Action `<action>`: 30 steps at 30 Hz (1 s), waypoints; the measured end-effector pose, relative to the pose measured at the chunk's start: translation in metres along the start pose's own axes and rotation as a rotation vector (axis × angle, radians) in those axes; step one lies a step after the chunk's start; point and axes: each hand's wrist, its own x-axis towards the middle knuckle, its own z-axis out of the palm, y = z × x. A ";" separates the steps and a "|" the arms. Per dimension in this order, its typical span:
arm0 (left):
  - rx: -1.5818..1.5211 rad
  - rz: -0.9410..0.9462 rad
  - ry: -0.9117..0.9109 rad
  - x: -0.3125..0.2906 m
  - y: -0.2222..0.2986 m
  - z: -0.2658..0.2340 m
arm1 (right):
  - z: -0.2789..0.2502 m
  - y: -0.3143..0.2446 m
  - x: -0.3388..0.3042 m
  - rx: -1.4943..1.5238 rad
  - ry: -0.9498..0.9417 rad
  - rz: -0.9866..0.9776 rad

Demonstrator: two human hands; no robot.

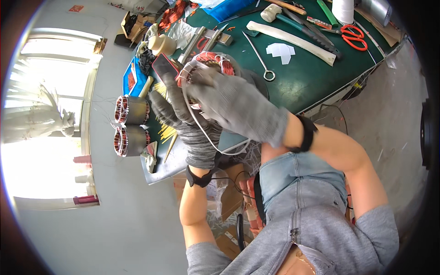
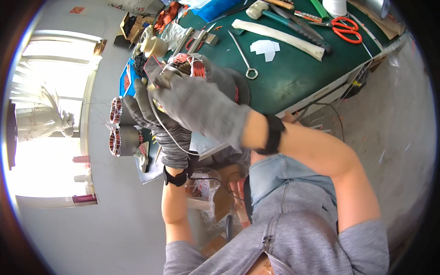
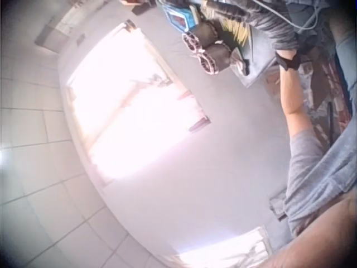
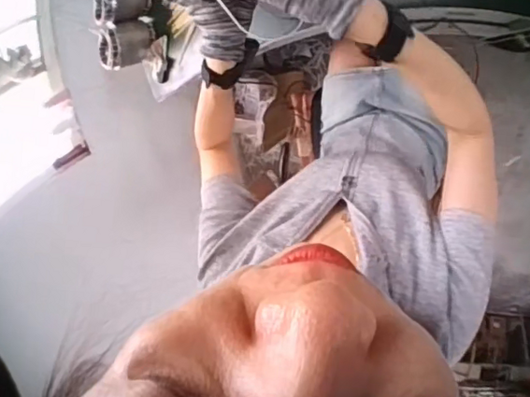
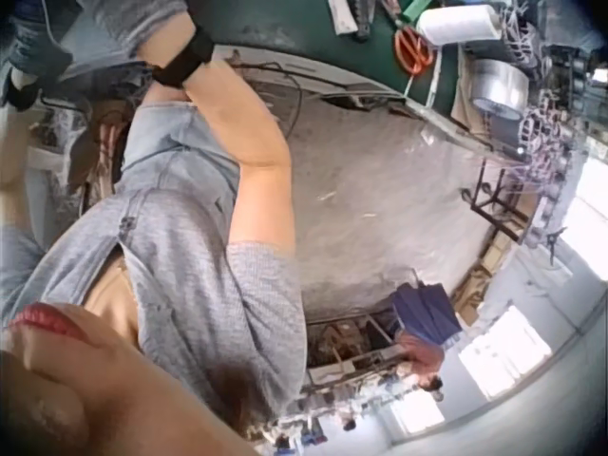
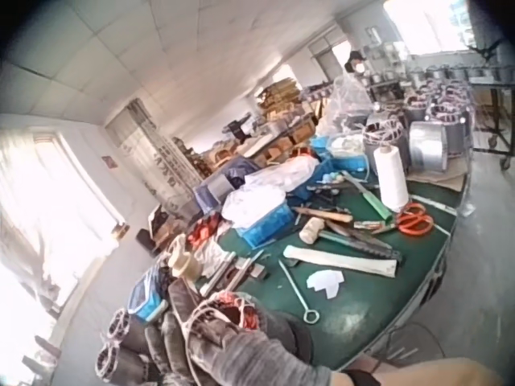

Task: Tying and shaping the copper wire windings of an electric motor stator using thread and a mallet.

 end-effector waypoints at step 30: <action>-0.068 0.097 -0.370 -0.003 0.013 -0.001 | -0.025 0.027 -0.041 1.018 -0.292 0.315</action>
